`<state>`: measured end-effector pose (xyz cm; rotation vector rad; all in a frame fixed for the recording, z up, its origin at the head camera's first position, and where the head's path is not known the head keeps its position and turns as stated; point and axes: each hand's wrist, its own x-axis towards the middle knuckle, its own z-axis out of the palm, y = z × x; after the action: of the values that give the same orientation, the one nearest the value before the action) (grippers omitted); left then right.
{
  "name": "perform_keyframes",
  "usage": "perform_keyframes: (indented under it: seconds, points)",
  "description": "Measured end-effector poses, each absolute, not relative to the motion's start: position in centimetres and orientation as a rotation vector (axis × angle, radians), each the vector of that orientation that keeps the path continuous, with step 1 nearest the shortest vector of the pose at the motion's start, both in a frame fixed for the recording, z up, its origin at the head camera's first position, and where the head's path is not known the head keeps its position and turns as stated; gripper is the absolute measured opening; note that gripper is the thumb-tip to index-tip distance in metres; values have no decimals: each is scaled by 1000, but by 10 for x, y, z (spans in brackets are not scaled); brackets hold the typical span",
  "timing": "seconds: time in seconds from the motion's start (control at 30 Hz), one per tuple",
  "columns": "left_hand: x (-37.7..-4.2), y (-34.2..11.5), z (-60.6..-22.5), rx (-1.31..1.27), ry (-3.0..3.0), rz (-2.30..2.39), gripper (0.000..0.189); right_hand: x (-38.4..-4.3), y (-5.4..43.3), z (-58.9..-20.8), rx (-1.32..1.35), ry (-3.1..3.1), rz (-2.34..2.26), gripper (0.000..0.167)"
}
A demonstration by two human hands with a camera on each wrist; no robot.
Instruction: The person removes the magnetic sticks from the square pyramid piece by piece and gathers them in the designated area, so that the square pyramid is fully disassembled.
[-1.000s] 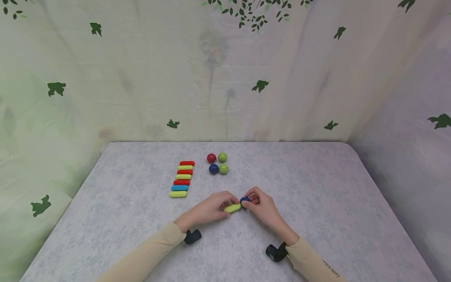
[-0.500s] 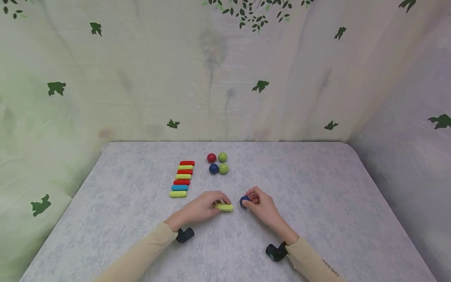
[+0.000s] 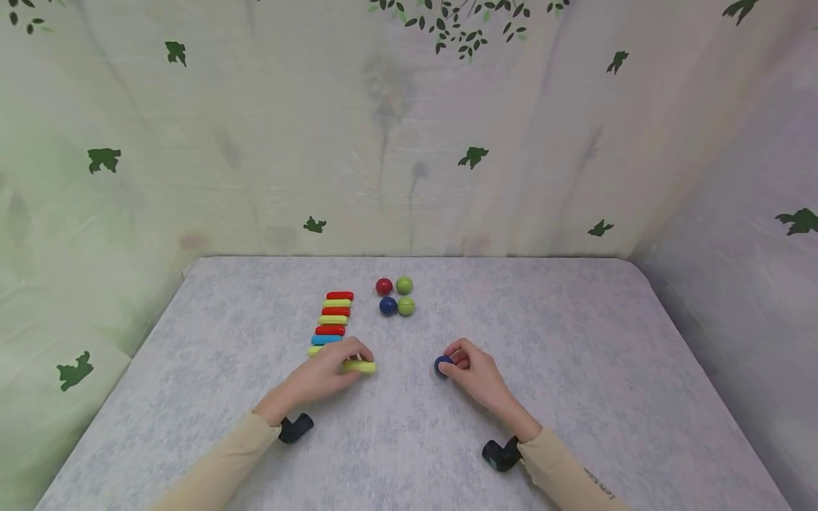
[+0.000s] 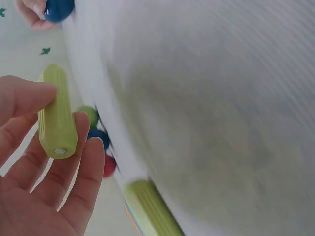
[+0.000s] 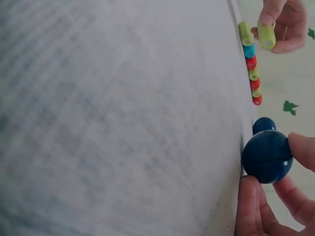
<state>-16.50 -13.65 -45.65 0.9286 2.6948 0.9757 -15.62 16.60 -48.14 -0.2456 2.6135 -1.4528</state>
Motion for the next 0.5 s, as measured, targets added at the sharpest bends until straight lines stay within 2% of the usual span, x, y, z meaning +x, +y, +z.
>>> perform_keyframes:
  seconds: [0.5]
  points:
    - [-164,-185,-460,845,2884,871,26,-168,164,-477,-213,2565,-1492,23]
